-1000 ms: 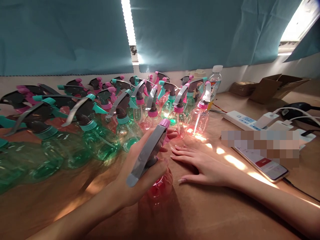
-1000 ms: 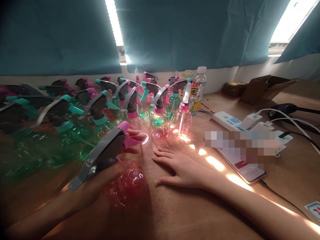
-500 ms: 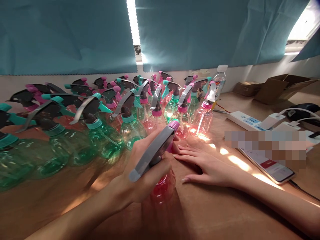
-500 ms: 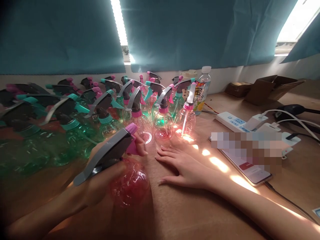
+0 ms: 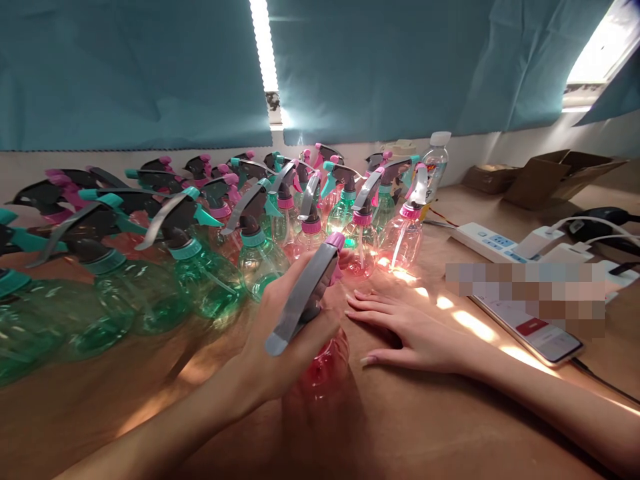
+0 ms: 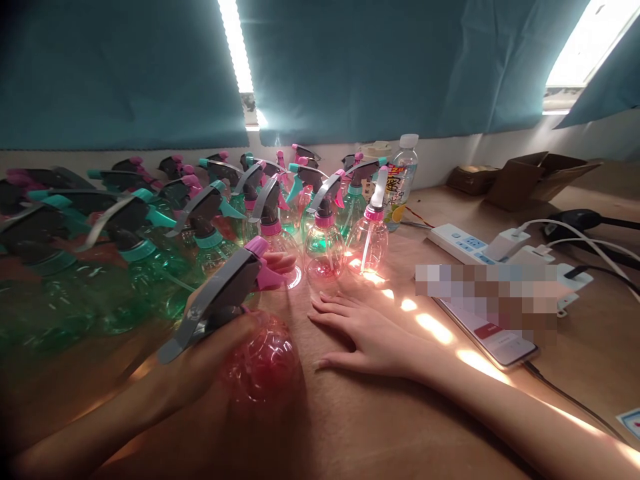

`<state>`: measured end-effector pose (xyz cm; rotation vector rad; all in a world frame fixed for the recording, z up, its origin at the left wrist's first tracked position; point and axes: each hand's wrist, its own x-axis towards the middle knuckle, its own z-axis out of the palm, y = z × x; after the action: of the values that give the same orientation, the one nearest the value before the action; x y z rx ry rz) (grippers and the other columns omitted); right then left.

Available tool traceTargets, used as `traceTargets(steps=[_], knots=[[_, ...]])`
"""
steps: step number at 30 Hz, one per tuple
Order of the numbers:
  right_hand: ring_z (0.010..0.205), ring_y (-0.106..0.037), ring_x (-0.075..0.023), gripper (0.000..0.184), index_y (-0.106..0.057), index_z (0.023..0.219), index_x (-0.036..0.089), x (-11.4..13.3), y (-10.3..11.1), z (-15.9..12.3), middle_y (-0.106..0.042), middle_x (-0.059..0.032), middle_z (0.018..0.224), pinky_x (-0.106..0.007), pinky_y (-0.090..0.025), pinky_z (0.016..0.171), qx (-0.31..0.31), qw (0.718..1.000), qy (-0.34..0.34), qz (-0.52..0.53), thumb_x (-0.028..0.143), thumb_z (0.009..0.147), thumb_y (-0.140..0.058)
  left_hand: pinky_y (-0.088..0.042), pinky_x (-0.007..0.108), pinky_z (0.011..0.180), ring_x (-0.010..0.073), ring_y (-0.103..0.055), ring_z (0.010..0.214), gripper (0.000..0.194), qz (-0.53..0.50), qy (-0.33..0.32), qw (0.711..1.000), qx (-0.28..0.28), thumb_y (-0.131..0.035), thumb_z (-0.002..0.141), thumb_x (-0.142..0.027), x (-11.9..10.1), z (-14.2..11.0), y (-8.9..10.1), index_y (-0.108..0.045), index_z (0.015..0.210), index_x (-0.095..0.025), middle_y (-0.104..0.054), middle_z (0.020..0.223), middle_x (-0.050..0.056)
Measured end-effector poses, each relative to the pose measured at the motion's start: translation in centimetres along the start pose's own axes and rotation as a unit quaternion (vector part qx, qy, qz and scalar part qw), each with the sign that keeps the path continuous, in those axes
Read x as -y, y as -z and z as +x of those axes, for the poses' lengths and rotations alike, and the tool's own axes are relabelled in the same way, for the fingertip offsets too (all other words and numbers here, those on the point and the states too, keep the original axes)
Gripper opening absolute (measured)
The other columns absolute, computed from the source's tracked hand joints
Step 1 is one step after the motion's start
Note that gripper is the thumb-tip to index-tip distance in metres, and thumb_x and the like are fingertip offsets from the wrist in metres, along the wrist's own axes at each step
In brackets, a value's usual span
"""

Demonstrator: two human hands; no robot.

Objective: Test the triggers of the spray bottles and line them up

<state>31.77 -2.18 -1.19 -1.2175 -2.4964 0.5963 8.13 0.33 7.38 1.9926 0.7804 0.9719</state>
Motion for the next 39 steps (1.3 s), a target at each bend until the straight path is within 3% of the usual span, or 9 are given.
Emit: traceTargets(steps=[4,13,19,28,32,39], knots=[[0.144,-0.033,-0.0289,0.072,-0.041,0.148,0.025,0.05,0.04,0.00,-0.034,-0.0056,0.156,-0.050,-0.028,0.118,-0.009,1.000,0.004,0.012,0.057,0.087,-0.060,-0.049,0.030,0.059,0.0176,-0.055,0.060,0.032,0.006,-0.002,1.000,-0.026,-0.056,0.078,-0.022,0.28,-0.09,-0.02,-0.060,0.110,-0.023,-0.057,0.069,-0.002],[0.145,-0.031,-0.0274,0.074,-0.040,0.148,0.021,0.32,0.34,0.13,-0.033,-0.0058,0.157,-0.047,-0.027,0.119,0.004,1.000,0.002,-0.013,0.062,0.088,-0.054,-0.046,0.026,0.054,0.0145,-0.048,0.059,0.016,0.007,-0.001,1.000,-0.022,-0.060,0.078,-0.019,0.36,-0.17,0.22,-0.060,0.093,-0.023,-0.053,0.071,-0.003],[0.145,-0.031,-0.0271,0.075,-0.040,0.148,0.021,0.38,0.30,0.14,-0.032,-0.0058,0.157,-0.048,-0.027,0.119,0.004,1.000,0.000,-0.010,0.062,0.088,-0.055,-0.050,0.030,0.063,0.0165,-0.050,0.065,0.022,-0.012,0.000,1.000,-0.019,-0.061,0.079,-0.021,0.06,-0.01,0.15,-0.061,0.101,-0.023,-0.053,0.074,-0.001],[0.144,-0.032,-0.0277,0.072,-0.041,0.147,0.023,0.38,0.32,0.16,-0.034,-0.0060,0.156,-0.048,-0.027,0.118,-0.008,1.000,0.006,0.000,0.060,0.087,-0.057,-0.045,0.025,0.052,0.0144,-0.047,0.058,0.022,-0.023,0.009,1.000,-0.015,-0.060,0.076,-0.017,-0.03,-0.14,0.28,-0.061,0.097,-0.023,-0.052,0.070,-0.002],[0.144,-0.033,-0.0285,0.072,-0.040,0.148,0.024,0.28,0.26,0.14,-0.034,-0.0060,0.156,-0.049,-0.027,0.118,-0.014,1.000,0.012,0.012,0.058,0.087,-0.059,-0.048,0.027,0.055,0.0155,-0.051,0.060,0.028,-0.023,0.009,1.000,-0.013,-0.059,0.076,-0.017,0.14,-0.02,0.23,-0.061,0.103,-0.023,-0.057,0.073,-0.001],[0.145,-0.031,-0.0278,0.073,-0.040,0.148,0.022,0.28,0.23,0.09,-0.032,-0.0056,0.157,-0.049,-0.027,0.119,-0.004,1.000,0.003,0.007,0.060,0.087,-0.058,-0.053,0.029,0.062,0.0177,-0.055,0.066,0.023,-0.005,0.014,1.000,-0.009,-0.064,0.080,-0.024,0.28,-0.20,0.29,-0.062,0.103,-0.023,-0.059,0.075,0.000]])
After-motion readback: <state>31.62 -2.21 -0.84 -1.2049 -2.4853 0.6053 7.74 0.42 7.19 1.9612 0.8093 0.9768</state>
